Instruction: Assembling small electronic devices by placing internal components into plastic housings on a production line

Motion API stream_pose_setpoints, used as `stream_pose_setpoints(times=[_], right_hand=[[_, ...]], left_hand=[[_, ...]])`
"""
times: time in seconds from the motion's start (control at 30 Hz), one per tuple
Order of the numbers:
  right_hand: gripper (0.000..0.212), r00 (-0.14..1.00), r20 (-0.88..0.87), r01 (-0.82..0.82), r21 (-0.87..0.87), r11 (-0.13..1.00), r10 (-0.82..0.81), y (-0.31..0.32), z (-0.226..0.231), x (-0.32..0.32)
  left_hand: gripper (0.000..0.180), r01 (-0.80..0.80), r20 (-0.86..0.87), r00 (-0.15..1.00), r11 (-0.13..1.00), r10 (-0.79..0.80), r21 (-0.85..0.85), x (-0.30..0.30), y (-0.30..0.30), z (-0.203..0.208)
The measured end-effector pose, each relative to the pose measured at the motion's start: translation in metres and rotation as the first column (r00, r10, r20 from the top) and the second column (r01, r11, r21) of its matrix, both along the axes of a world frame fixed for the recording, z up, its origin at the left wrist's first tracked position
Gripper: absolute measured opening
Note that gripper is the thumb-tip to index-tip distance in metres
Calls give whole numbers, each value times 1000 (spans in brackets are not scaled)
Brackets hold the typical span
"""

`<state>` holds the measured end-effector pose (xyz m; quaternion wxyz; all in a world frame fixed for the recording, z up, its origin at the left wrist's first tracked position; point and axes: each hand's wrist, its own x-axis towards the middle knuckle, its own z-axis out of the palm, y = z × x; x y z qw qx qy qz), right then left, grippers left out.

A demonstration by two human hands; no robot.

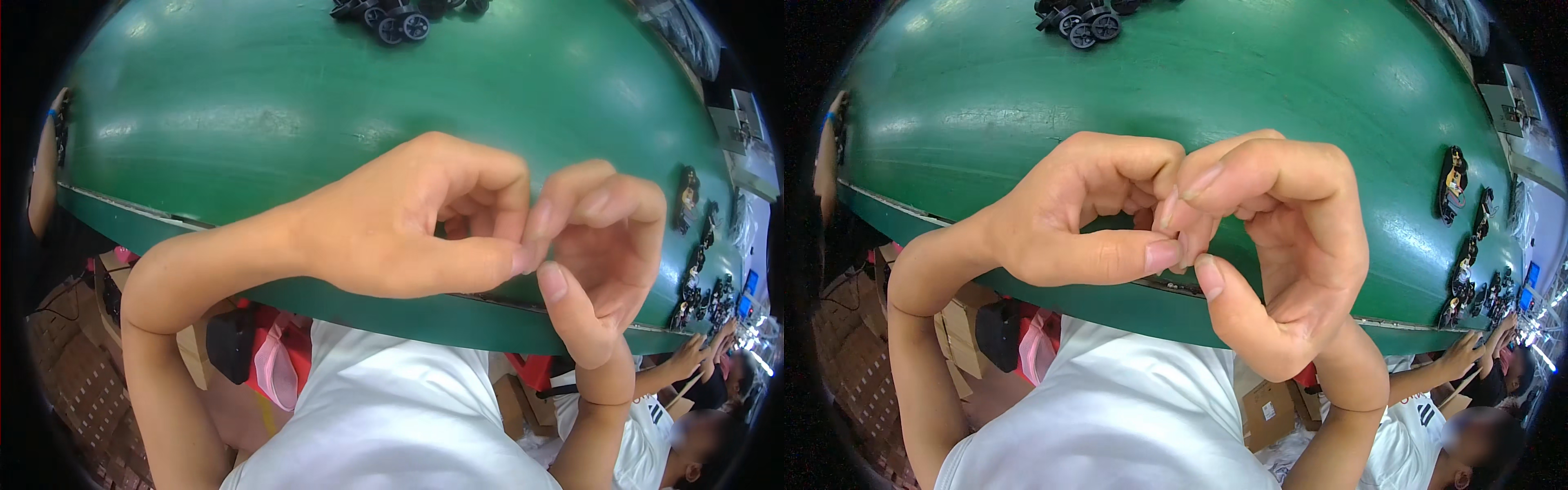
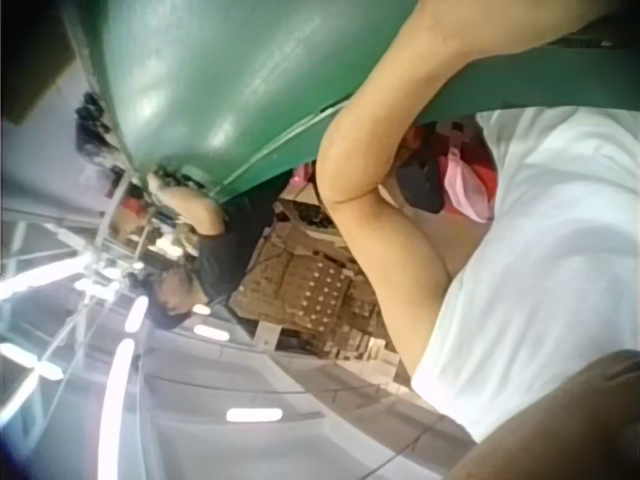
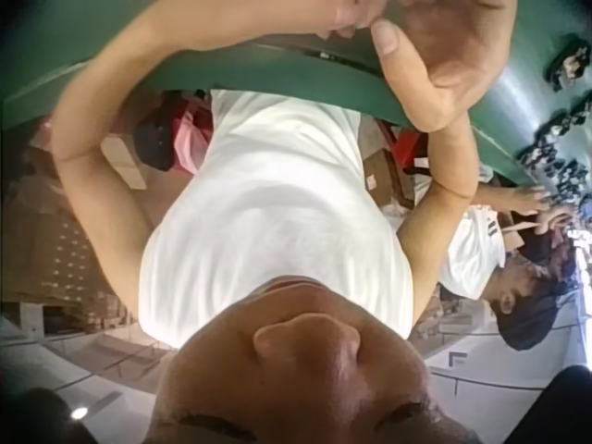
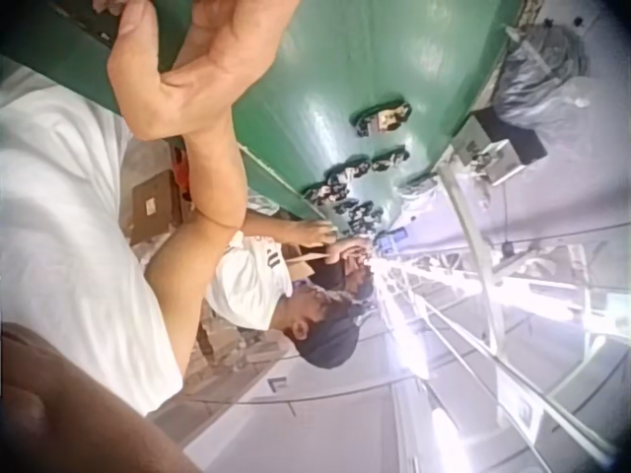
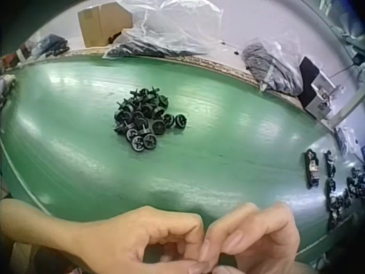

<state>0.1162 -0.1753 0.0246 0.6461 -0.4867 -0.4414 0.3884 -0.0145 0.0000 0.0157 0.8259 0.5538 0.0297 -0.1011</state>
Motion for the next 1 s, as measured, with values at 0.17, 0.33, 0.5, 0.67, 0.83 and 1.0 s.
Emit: stream_pose_setpoints(times=[0.17,0.33,0.5,0.67,0.83,1.0], right_hand=[[47,1000,2,-5,-22,1000,5,2,-1,1],[47,1000,15,19,-1,1000,-19,2,-3,-2],[46,1000,30,-4,2,1000,4,4,-6,0],[47,996,86,-12,7,1000,11,4,-8,2],[48,994,104,-28,11,1000,27,7,-9,4],[49,995,93,-41,30,999,38,6,-14,7]], left_hand=[[11,13,-44,999,976,-23,-216,1,2,-5],[12,-13,-85,996,974,-6,-227,1,-1,-7],[12,-20,-87,996,970,-1,-240,-2,2,-9],[12,-45,-70,997,970,29,-239,-2,2,-10],[12,-44,-50,998,970,33,-238,-3,4,-13],[14,-40,-64,998,974,26,-225,-3,5,-16]])
